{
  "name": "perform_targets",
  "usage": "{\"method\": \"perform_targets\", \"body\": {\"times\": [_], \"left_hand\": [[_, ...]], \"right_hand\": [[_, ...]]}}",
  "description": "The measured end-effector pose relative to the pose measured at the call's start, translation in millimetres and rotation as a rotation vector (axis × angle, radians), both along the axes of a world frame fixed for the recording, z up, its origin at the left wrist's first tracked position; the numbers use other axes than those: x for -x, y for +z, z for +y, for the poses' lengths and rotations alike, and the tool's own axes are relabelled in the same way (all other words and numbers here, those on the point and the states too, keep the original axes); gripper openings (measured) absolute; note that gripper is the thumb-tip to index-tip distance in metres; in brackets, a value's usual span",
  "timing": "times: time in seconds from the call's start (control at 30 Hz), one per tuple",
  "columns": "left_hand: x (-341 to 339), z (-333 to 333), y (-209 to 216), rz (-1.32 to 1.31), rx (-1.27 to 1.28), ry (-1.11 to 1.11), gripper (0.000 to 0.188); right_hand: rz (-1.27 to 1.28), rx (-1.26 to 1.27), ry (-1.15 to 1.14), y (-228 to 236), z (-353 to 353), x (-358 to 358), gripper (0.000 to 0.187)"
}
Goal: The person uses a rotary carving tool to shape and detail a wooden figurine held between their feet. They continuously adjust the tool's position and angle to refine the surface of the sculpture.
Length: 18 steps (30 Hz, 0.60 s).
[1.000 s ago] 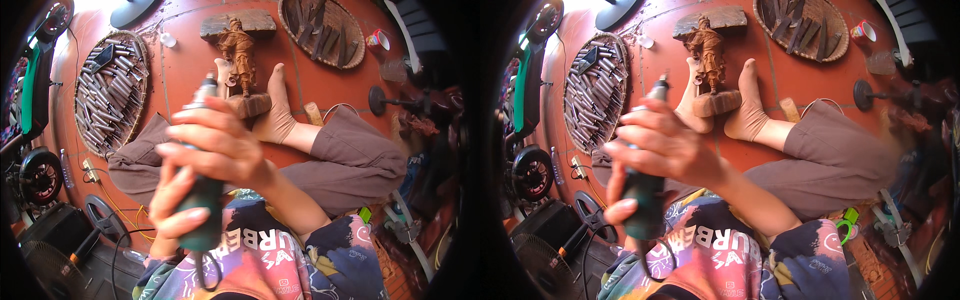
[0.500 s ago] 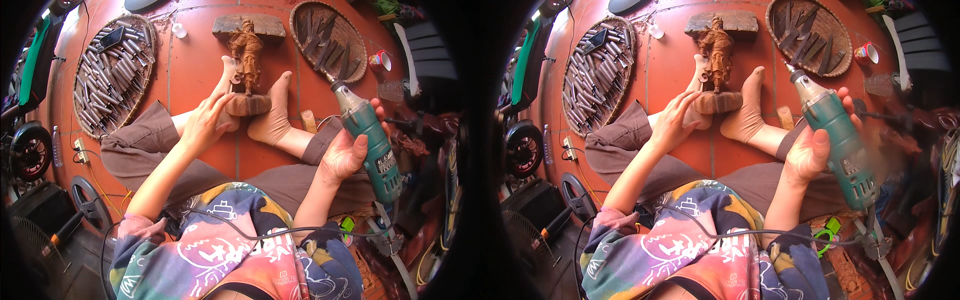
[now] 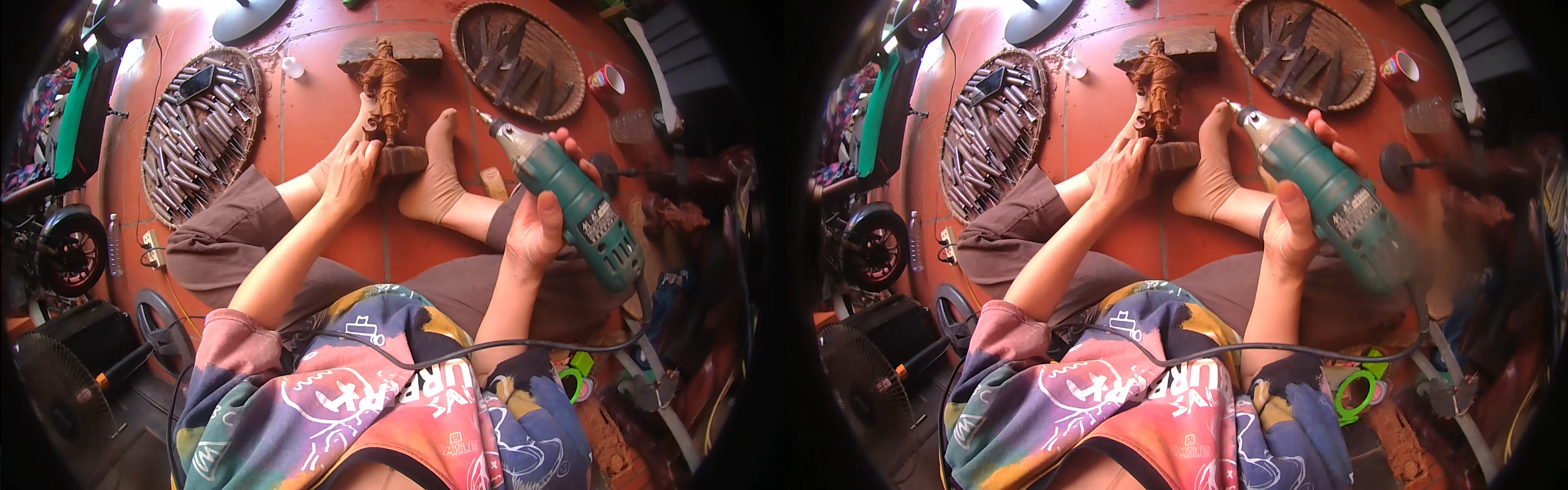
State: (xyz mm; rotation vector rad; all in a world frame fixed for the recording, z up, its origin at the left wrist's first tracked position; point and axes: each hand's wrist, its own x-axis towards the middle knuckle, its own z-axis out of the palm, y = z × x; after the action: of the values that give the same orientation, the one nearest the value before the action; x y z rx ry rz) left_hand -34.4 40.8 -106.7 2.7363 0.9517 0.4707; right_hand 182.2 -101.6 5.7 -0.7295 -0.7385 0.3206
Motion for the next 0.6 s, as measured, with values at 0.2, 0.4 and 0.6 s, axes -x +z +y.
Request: {"method": "perform_targets", "body": {"times": [0.2,0.4,0.6], "left_hand": [[-16,4,5,0.188,-0.005,0.017,0.036],[-45,-15,16,0.417,-0.268,0.055,0.024],[-76,-37,28,0.622,-0.278,0.171,0.019]], "right_hand": [[0.030,-0.031,-0.020,7,-11,1,0.056],[0.037,-0.037,-0.019,3,-18,-5,0.055],[0.049,-0.033,-0.028,-9,-17,-9,0.055]]}}
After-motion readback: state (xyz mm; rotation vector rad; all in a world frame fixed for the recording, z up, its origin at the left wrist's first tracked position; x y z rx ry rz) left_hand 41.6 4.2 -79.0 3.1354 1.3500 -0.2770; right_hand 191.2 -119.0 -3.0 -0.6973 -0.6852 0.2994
